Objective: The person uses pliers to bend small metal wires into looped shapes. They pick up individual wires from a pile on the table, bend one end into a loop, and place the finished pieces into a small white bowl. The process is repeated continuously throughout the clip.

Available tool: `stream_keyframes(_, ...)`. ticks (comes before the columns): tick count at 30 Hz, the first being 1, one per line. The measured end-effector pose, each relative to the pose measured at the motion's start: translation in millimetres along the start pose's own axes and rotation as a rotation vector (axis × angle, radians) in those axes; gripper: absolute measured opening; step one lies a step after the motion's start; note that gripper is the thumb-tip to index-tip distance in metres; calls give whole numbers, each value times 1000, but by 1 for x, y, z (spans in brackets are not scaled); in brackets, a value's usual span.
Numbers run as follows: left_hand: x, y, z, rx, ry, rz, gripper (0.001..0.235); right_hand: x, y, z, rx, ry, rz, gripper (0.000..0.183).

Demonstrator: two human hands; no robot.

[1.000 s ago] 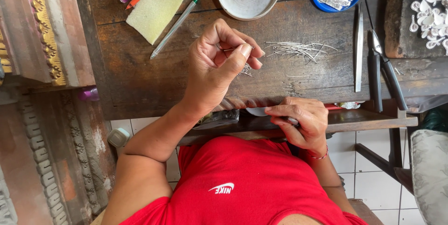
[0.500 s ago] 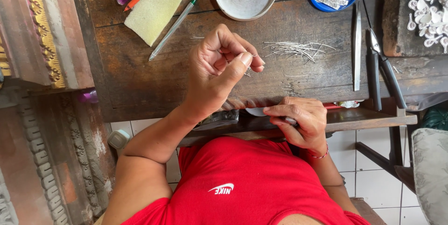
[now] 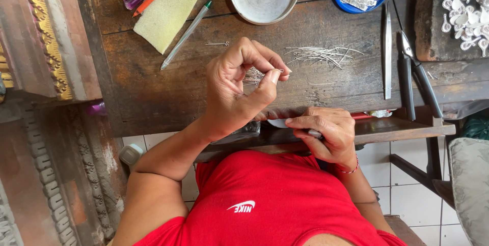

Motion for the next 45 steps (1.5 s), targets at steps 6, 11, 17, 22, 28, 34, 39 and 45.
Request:
stream_keyframes(6, 1, 2, 1, 19, -14, -22, 17, 0, 0, 0, 12, -9, 11, 15)
stream_keyframes(11, -2, 3, 1, 32, -23, -32, 14, -1, 0, 1, 12, -10, 6, 14)
stream_keyframes(17, -34, -15, -9, -9, 265, -228, 10, 1, -1, -2, 10, -15, 31, 18)
stream_keyframes(22, -51, -39, -3, -104, 537, -719, 4, 0, 0, 4, -15, -29, 24, 17)
stream_keyframes(28, -44, -45, 1, -131, 515, -701, 9, -1, 0, 7, -34, -17, 46, 19)
stream_keyframes(34, -43, -45, 2, -117, 510, -700, 7, -3, 0, 10, -44, 6, 85, 19)
stream_keyframes(39, -41, -46, 2, -109, 495, -677, 9, -3, -1, 11, -70, -8, 82, 15)
stream_keyframes(45, -28, -47, 4, 125, 498, -706, 7, -3, 0, 10, -58, -11, 80, 17)
Point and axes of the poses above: each hand's wrist, its own z-axis away from the middle knuckle, its own y-axis out of the palm, x = y × z, the point moved 7 cm from there along -z, towards the middle knuckle, and after that the axes turned 10 degrees about -x, right-handed, at the moved point
